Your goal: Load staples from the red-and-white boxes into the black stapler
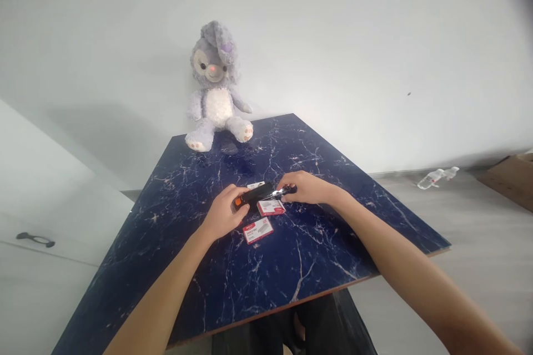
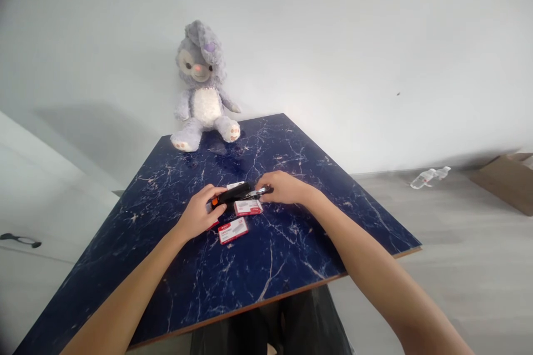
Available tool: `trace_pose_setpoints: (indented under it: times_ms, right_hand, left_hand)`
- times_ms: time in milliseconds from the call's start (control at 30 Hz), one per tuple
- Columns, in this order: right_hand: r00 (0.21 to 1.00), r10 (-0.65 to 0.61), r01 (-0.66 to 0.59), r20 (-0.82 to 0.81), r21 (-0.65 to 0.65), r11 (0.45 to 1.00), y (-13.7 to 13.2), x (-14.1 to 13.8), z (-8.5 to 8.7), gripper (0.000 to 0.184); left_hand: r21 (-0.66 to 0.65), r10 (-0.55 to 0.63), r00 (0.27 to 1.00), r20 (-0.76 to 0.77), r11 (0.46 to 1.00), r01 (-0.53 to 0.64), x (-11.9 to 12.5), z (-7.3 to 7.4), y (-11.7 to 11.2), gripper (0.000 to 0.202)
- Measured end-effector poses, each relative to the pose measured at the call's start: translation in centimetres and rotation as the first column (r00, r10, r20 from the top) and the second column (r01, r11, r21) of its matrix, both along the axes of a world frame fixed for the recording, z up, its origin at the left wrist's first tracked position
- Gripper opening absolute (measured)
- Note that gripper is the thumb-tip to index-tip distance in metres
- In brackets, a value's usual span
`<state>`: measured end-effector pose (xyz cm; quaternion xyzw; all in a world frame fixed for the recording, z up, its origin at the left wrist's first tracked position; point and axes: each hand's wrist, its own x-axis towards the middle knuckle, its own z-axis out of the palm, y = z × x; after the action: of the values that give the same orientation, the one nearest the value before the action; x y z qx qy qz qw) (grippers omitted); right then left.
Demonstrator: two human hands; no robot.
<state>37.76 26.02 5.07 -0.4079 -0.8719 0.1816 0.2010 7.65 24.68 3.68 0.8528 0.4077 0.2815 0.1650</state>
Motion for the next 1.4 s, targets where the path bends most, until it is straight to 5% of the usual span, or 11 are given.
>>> trace_pose_setpoints:
  times_ms: [200,400,567,700,967,1133,1267,1400]
  right_hand:
    - [0.984,-0.177,0.178,-0.033,0.035,0.983,0.0,1.3,0.8,0.018]
    - [0.968,-0.179,0.219,0.175,-0.247,0.944,0.1,1.9,0.8,0.032]
    - [0.971,-0.193,0.214,0.14,-0.15,0.965,0.7,2.0,-0.4,0.017]
    - [0.944,-0.33,0.329,0.009,-0.105,0.938,1.5,3.7,-0.7,0.017]
    - [0.853,-0.322,0.156,-0.411,-0.388,0.908,2.0,2.1,-2.3,0.027]
    - [0.777,-0.421,0.193,-0.468,-0.46,0.867,2.4,1.4,-3.1,0.027]
    - [0.788,-0.42,0.202,-0.45,-0.456,0.867,2.2,1.5,-2.6,0.029]
    - [0.882,-0.272,0.154,-0.384,-0.309,0.938,1.1,0.6,-1.7,0.027]
  left_hand:
    - [-0.009,-0.008,1.0,-0.011,1.0,0.008,-0.1,0.0,0.2,0.031]
    - [0.082,0.014,1.0,-0.017,0.997,-0.012,0.0,-0.4,0.1,0.029]
    - [0.134,0.073,0.996,0.041,0.988,-0.078,-0.1,-1.1,0.1,0.042]
    - [0.106,0.085,0.995,0.053,0.99,-0.091,-0.3,-1.4,0.3,0.048]
    - [0.095,0.072,0.997,0.031,0.993,-0.075,-0.3,-1.5,0.4,0.047]
    - [0.09,0.066,0.998,0.02,0.994,-0.068,-0.3,-1.4,0.3,0.046]
    - [0.083,0.067,0.997,0.022,0.994,-0.069,-0.2,-1.3,0.3,0.044]
    - [0.082,0.067,0.997,0.022,0.994,-0.069,-0.2,-1.4,0.3,0.046]
